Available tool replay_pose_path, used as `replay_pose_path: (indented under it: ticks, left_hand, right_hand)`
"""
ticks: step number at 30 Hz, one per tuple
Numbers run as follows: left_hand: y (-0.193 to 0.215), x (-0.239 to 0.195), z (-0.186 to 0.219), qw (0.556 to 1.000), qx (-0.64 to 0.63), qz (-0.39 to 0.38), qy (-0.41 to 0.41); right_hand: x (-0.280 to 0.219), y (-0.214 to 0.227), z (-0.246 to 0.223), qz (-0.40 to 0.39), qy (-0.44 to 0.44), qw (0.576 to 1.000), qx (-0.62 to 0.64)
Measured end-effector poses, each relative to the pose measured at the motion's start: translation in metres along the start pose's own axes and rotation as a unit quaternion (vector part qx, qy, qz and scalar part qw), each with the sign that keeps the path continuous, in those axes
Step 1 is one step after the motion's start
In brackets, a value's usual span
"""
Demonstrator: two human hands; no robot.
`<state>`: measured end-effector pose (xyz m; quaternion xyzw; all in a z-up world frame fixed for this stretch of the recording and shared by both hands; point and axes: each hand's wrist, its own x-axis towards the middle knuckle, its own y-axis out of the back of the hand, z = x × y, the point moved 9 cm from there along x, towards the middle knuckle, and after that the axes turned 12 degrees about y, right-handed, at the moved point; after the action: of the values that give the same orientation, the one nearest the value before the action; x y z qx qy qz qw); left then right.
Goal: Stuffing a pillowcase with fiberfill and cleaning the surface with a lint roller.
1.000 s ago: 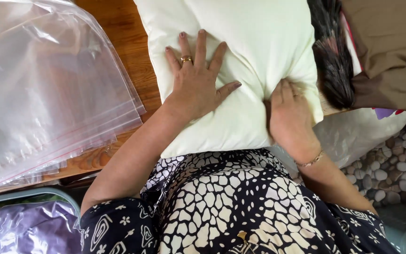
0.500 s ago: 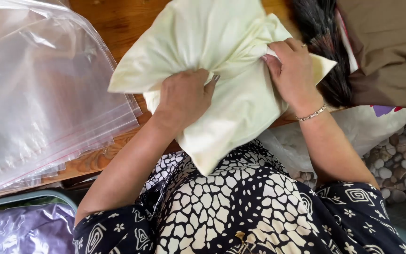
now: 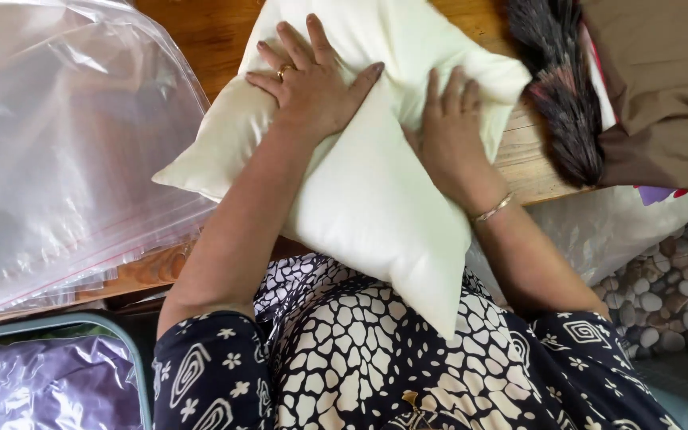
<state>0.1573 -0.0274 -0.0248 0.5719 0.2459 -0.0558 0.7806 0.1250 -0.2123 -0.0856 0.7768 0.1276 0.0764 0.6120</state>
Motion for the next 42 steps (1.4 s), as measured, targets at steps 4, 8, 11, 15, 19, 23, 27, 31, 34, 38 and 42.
replay_pose_path:
  ticks: [4,8,11,15,19,23,27,31,34,38,42]
  left_hand:
    - [-0.022,0.025,0.026,0.994,0.068,0.057,-0.064]
    - [-0.030,0.036,0.052,0.956,0.066,0.179,-0.223]
    - [-0.035,0.040,0.053,0.931,-0.046,0.209,-0.295]
    - [-0.027,0.035,0.039,0.908,-0.158,0.232,-0.313]
    - [-0.009,0.030,0.017,0.851,-0.242,0.379,-0.271]
    - [0.001,0.006,0.012,0.802,-0.345,0.340,-0.350]
    - [0.003,-0.016,0.014,0.763,-0.382,0.325,-0.408]
    - [0.001,-0.035,0.025,0.723,-0.386,0.305,-0.485]
    - [0.006,-0.045,0.027,0.717,-0.370,0.321,-0.496]
    - [0.017,-0.048,0.022,0.712,-0.358,0.376,-0.473]
    - [0.018,-0.046,0.021,0.710,-0.370,0.371,-0.470]
  right_hand:
    - [-0.011,-0.016,-0.037,0.071,0.178,0.962,-0.194]
    - [0.000,0.021,-0.037,-0.030,0.078,0.996,0.011]
    - [0.013,0.046,-0.039,0.056,0.078,0.995,-0.020]
    - [0.032,0.027,-0.016,0.047,0.049,0.998,-0.009]
    - [0.016,0.039,-0.027,0.102,0.111,0.988,0.045]
    - [-0.008,0.052,-0.034,0.071,0.158,0.985,0.025]
    - [-0.016,0.104,-0.022,-0.021,0.130,0.988,0.081]
    - [0.002,0.156,-0.013,0.154,0.175,0.958,0.169]
    - [0.031,0.123,-0.034,0.028,0.195,0.908,0.371]
    - [0.054,0.081,-0.037,-0.043,0.172,0.849,0.498]
    - [0.060,0.083,-0.039,0.033,0.167,0.844,0.509]
